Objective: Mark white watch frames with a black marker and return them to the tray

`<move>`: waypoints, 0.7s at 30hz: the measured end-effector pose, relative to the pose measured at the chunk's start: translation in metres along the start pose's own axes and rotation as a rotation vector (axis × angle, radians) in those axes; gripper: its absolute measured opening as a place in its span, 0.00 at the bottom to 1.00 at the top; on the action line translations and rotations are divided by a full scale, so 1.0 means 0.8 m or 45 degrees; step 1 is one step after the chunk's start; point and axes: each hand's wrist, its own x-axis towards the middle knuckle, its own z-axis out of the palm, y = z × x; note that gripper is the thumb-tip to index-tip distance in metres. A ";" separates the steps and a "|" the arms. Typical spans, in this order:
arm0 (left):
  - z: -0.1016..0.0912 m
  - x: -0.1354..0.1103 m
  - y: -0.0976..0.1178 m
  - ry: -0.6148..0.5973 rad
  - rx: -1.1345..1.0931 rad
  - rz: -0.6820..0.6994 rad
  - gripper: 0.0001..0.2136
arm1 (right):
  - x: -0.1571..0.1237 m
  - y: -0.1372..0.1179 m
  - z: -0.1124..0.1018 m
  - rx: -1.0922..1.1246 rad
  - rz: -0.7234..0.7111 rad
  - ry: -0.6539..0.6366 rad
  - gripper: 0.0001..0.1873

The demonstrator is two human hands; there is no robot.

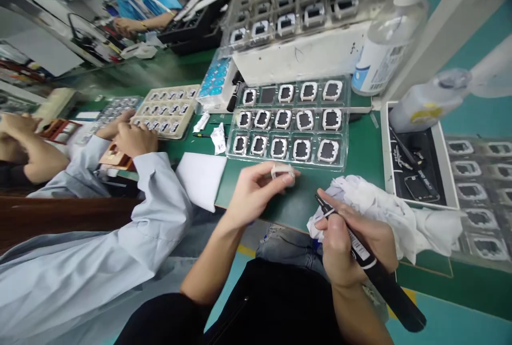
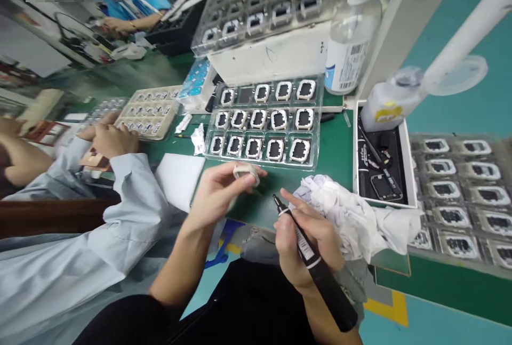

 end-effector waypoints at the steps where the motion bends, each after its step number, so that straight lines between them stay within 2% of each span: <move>1: -0.013 0.020 0.009 0.028 0.125 0.098 0.13 | 0.001 0.002 0.000 0.016 -0.004 0.008 0.07; 3: -0.042 0.072 0.025 0.176 0.328 0.251 0.11 | 0.001 0.005 0.001 0.049 -0.049 0.017 0.06; 4: -0.055 0.102 0.031 0.246 0.415 0.261 0.09 | 0.001 0.007 0.002 0.073 -0.080 0.028 0.06; 6: -0.074 0.164 0.040 0.431 0.632 0.208 0.07 | -0.002 0.010 0.004 0.117 -0.117 0.040 0.08; 7: -0.080 0.192 0.042 0.511 0.746 0.149 0.10 | -0.003 0.012 0.005 0.128 -0.122 0.033 0.10; 10: -0.081 0.249 0.042 0.596 1.061 -0.005 0.17 | -0.007 0.014 0.005 0.081 -0.107 0.026 0.11; 13: -0.072 0.263 0.038 0.522 1.291 -0.056 0.14 | -0.008 0.014 0.005 0.032 -0.112 0.030 0.09; 18: -0.060 0.249 0.040 0.547 1.496 -0.043 0.08 | -0.005 0.014 0.006 0.028 -0.133 0.064 0.08; 21: -0.056 0.244 0.047 0.537 1.578 -0.050 0.08 | -0.007 0.015 0.007 0.014 -0.140 0.088 0.07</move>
